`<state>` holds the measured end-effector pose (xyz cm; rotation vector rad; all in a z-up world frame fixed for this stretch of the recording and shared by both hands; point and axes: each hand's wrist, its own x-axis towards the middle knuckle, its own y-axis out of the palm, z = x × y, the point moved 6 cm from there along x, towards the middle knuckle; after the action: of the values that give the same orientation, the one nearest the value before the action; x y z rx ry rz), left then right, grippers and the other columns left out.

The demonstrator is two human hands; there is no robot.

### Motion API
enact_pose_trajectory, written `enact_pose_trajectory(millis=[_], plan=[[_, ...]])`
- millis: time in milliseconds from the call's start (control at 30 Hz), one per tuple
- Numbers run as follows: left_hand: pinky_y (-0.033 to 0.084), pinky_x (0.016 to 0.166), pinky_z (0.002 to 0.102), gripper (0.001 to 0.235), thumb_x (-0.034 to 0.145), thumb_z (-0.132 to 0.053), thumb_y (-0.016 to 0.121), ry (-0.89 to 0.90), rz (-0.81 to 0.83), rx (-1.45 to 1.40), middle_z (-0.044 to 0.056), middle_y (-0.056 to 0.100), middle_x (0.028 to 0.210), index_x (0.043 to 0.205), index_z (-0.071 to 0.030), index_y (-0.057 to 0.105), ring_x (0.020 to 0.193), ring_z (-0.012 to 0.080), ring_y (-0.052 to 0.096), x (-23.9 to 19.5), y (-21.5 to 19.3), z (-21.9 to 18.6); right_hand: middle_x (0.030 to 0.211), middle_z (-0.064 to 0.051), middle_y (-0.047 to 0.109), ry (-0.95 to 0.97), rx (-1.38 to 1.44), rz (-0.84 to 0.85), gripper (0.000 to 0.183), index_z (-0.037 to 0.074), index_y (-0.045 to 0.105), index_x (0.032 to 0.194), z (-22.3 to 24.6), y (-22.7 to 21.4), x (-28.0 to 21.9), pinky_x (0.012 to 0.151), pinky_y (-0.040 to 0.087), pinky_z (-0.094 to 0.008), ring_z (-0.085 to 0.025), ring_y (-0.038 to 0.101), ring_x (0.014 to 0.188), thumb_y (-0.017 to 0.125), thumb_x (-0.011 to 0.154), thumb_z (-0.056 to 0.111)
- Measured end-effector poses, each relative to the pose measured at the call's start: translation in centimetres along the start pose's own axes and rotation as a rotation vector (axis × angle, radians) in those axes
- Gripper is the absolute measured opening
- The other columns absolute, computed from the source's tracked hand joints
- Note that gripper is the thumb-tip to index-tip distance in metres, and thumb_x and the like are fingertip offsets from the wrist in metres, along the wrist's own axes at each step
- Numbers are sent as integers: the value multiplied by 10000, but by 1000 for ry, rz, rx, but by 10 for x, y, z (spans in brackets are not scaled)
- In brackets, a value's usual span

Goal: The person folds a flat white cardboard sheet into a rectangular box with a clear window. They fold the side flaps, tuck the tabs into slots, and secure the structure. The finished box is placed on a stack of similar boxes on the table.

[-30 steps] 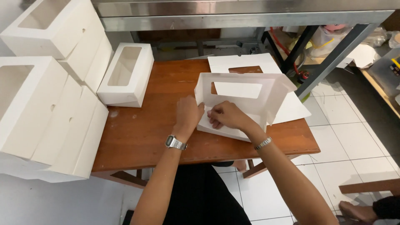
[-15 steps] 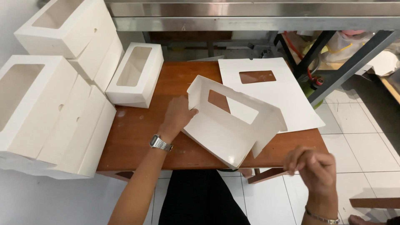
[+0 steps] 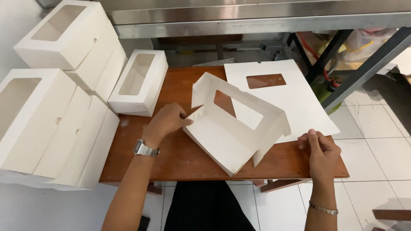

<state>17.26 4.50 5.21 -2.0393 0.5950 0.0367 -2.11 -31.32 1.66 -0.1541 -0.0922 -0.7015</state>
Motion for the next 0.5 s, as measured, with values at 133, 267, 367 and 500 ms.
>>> enact_pose_trajectory(millis=[133, 267, 367, 500], plan=[[192, 514, 324, 503, 762, 20, 613, 69, -149, 151, -18, 187, 532, 559, -163, 191, 493, 136, 233, 22, 25, 18, 782, -58, 614, -21, -73, 30, 431, 11, 662, 828, -3, 3, 1, 815, 486, -247, -132, 544, 756, 539, 1160, 256], [194, 491, 373, 328, 702, 44, 477, 73, -335, 169, -19, 277, 501, 562, -147, 250, 499, 160, 237, 27, 34, 23, 809, -67, 639, -124, -129, -8, 426, 11, 653, 832, -3, 1, -1, 793, 503, -254, -143, 567, 740, 534, 1167, 245], [286, 517, 363, 368, 892, -168, 573, 127, -395, 146, -5, 381, 540, 597, -137, 354, 522, 170, 349, 10, 30, 14, 784, -87, 585, -273, 29, -60, 482, 10, 561, 773, -3, 1, -13, 666, 463, -259, -174, 534, 639, 477, 1180, 254], [520, 732, 364, 398, 959, -376, 717, 250, -813, 201, 132, 525, 1101, 1148, -38, 624, 963, 278, 530, -31, 13, -14, 677, -134, 604, -488, 127, 237, 507, -18, 590, 666, 2, 32, -60, 414, 487, -238, -177, 576, 451, 434, 1089, 213]])
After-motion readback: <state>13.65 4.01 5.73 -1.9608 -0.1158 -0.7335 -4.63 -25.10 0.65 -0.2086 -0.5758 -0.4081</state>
